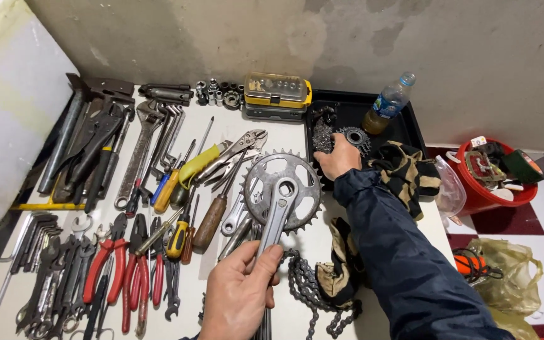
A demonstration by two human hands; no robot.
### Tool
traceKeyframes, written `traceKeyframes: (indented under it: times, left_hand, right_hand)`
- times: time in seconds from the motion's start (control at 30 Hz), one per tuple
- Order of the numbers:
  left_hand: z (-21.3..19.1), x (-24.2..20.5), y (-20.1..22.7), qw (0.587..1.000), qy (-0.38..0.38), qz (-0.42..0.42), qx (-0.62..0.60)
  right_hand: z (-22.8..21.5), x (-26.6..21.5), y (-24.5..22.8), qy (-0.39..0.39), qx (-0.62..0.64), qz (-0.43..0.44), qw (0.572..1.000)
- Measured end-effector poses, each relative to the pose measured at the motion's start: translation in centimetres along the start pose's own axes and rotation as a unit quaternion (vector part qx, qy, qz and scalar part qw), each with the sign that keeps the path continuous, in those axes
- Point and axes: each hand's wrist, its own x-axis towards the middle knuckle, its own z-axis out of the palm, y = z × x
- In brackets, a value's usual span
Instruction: Cleaning a bicycle crankset and chainring with a cloth on a workbench.
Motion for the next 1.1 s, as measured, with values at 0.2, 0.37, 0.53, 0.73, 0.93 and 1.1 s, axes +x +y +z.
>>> traceKeyframes:
  times: [0.2,0.37,0.53,0.73,0.93,1.1]
  left_hand:
    - [0.3,-0.2,0.7,0.999,0.019,-0.04,0.018]
    - [0.2,0.0,0.3,0.999,0.017,-0.047,0.006]
    - [0.3,0.3,-0.2,0.999,0.008,-0.032,0.005]
    - [0.8,0.5,-1.0,1.0,-0.019,0.005,-0.011]
    - [1.4,-0.2,-0.4,1.0,-0.018,-0.022,-0.014]
    - [1.4,-0.4,-0.1,0.999,-0.011,-0.043,0.009]
  right_hand:
    - [-1.9,0.1,0.5,-0.012,0.352,0.139,0.926]
    - [-9.3,-6.3,0.7,-0.051,0.377,0.128,0.916]
    - [-15.8,-13.8,2.5,-0.049,0.188,0.108,0.975]
    - [-16.7,-17.9,11.9,-0.148,0.026,0.206,0.967]
    - [-13.3,-18.2,20.1,-0.244,-0.064,0.233,0.939]
    - [-16.3,-17.0,13.7,-0.201,-0.182,0.095,0.958]
